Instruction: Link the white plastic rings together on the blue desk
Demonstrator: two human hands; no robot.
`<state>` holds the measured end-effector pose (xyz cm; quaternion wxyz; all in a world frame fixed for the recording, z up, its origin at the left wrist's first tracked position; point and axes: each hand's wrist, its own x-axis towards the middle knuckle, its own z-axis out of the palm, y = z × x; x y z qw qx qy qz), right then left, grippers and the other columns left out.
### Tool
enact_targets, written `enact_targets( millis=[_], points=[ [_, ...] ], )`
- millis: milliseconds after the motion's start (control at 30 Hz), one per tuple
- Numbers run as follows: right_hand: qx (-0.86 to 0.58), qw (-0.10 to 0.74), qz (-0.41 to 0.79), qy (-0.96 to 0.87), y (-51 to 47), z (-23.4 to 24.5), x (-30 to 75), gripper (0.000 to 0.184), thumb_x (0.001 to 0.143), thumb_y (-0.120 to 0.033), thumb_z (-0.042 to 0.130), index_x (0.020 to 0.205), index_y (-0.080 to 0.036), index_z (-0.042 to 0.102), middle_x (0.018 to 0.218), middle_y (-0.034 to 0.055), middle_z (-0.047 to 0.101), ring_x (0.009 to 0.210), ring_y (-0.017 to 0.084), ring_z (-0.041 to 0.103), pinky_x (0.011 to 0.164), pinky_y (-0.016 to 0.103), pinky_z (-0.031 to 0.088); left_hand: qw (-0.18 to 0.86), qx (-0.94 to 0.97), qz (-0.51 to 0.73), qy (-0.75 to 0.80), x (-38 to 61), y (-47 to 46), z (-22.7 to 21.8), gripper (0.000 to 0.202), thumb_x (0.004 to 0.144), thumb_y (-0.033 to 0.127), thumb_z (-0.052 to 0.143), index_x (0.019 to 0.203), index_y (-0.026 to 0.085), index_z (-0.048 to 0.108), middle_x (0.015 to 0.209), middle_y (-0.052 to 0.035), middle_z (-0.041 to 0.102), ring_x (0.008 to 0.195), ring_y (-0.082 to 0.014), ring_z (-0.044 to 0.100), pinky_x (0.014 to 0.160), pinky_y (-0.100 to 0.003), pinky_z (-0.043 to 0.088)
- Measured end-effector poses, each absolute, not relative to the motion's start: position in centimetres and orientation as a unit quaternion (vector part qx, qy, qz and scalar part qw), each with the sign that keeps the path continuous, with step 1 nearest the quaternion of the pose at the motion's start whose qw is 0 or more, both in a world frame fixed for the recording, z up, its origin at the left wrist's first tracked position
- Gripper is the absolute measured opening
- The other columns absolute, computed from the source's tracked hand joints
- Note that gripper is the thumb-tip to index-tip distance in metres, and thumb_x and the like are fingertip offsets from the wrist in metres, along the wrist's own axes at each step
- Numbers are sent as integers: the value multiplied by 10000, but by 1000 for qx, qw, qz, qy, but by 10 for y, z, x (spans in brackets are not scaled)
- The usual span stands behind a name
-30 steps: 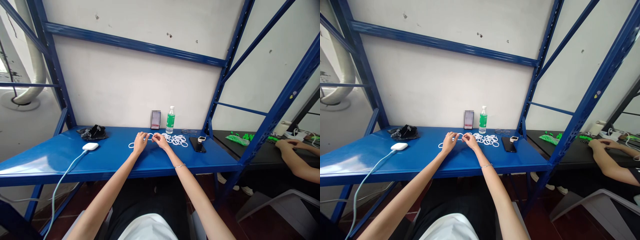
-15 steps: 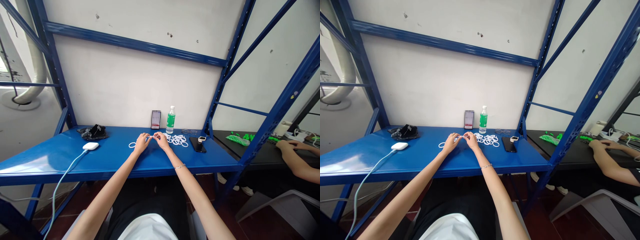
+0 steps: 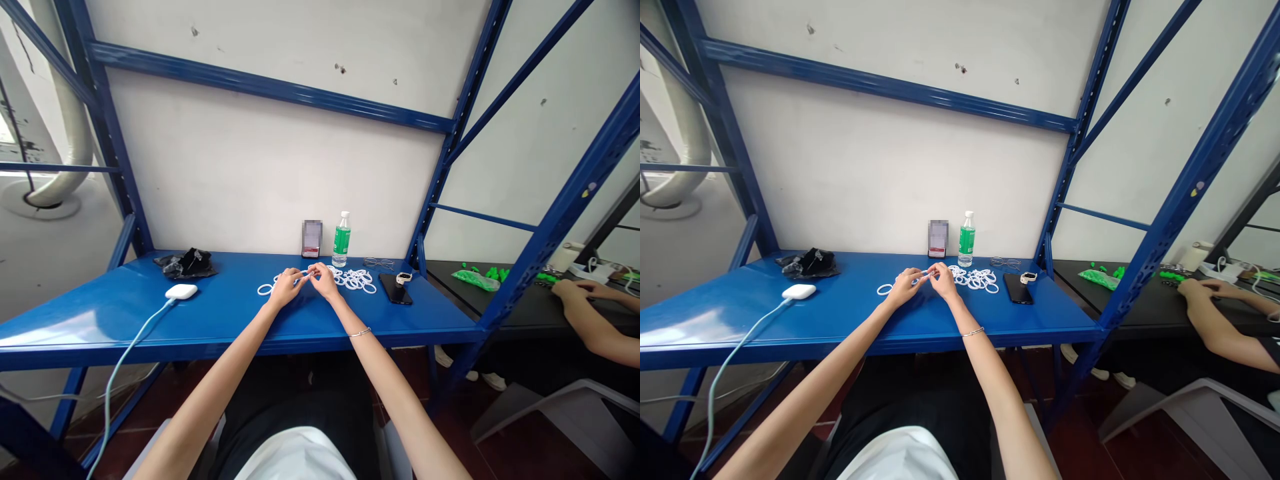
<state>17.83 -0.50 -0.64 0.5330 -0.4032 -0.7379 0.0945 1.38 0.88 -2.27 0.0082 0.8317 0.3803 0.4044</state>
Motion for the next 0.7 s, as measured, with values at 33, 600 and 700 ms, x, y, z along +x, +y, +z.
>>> enact_targets(
  millis=[33,600,700],
  points=[
    [-404,534,94,-737,-5,-7,178,140,740,-100,528,818,-187,604,876,26,602,753,136,608,723,271,537,6,830,406,383,14,9,-23,389,961,456,396,941,213,700,1057,-86,658,1007,-247,580,822,-354,462],
    [-444,520,79,-725,5,-14,183,173,821,-160,544,922,-200,679,963,55,694,837,172,645,799,316,527,-11,813,438,385,14,15,-27,367,907,401,545,1218,207,526,1185,-91,627,1077,-258,562,890,-378,455],
    [-450,516,74,-725,5,-14,183,137,819,-170,562,886,-204,677,916,44,699,814,176,643,778,314,519,-15,815,439,379,14,15,-28,358,905,402,548,1206,208,542,1147,-89,636,1064,-256,567,878,-372,459]
  ],
)
